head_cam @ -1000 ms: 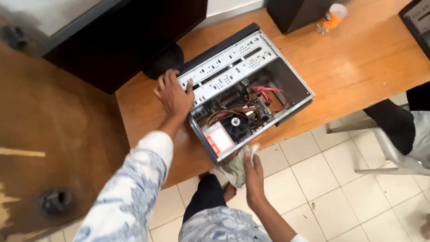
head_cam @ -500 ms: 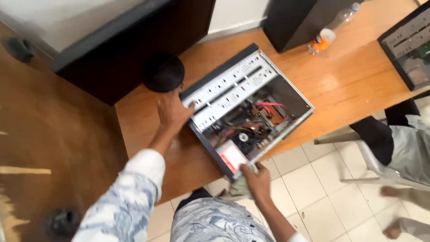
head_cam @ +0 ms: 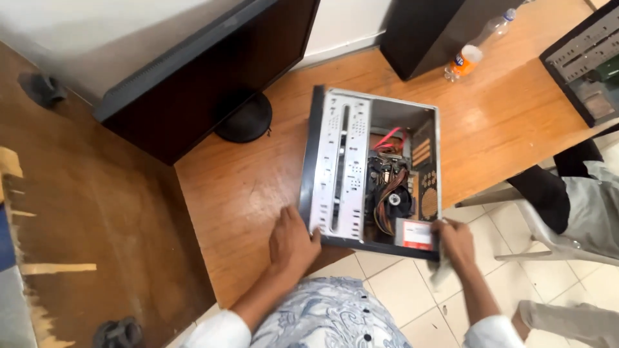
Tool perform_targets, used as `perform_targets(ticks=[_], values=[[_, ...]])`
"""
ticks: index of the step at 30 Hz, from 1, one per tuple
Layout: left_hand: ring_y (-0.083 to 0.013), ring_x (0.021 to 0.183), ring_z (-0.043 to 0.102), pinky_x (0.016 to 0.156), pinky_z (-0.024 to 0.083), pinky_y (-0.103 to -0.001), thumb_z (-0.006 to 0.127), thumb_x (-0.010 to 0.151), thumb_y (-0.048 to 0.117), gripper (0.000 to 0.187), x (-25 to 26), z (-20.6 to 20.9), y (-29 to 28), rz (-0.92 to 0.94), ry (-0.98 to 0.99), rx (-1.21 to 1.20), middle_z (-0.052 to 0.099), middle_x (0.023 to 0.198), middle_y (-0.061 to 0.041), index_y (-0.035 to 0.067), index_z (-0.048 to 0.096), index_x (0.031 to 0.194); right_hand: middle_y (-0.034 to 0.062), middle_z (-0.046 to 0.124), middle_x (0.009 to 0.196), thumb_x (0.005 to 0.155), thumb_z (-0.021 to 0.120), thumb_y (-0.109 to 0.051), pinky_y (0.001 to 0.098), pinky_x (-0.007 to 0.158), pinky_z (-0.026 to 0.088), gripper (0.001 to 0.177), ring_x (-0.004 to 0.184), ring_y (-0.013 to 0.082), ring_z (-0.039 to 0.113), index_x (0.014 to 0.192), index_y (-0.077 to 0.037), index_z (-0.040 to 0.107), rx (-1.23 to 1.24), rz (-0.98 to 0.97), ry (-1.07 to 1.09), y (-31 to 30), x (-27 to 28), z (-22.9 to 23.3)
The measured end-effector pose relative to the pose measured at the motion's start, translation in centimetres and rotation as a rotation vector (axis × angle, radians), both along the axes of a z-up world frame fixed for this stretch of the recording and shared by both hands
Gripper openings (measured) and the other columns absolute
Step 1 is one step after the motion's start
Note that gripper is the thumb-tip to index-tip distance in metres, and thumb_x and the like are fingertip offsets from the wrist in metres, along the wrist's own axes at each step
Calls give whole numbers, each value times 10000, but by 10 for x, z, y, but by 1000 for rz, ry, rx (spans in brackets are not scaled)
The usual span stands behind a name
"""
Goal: The person cleans the internal and external surfaces of a computer chassis using a cloth.
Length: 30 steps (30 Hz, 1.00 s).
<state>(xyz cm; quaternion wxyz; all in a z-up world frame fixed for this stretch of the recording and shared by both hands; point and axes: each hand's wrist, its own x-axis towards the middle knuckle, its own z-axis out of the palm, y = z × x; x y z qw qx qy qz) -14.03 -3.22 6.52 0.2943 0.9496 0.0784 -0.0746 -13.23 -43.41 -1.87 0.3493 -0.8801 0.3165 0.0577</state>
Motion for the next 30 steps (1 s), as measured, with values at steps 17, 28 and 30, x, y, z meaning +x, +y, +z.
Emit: perform_targets(ticks=[17, 28, 30], values=[[-354, 1167, 634, 989, 512, -399, 847, 694, 397, 727, -10, -25, -57, -443, 474, -375, 646, 1238, -230, -14, 563, 1222, 269, 750, 1066, 813, 663, -281, 492, 937, 545, 462, 1032, 423, 713, 1257, -203, 767, -458, 271, 77, -38, 154, 47], [-408, 1236, 531, 1061, 440, -493, 826, 880, 383, 540, 156, -37, 24, -4, -495, -193, 542, 1264, -210, 28, 532, 1160, 278, 729, 972, 982, 659, -397, 441, 777, 550, 512, 862, 301, 704, 1212, 59, 672, -6, -336, -387, 90, -49, 32], [-445, 1273, 479, 1047, 426, -495, 769, 908, 367, 665, 170, -50, 20, 33, -711, -357, 350, 1522, -288, -34, 462, 1341, 241, 746, 1049, 900, 647, -543, 394, 862, 548, 660, 932, 306, 722, 1263, 4, 715, 103, -231, -170, 108, -73, 6]])
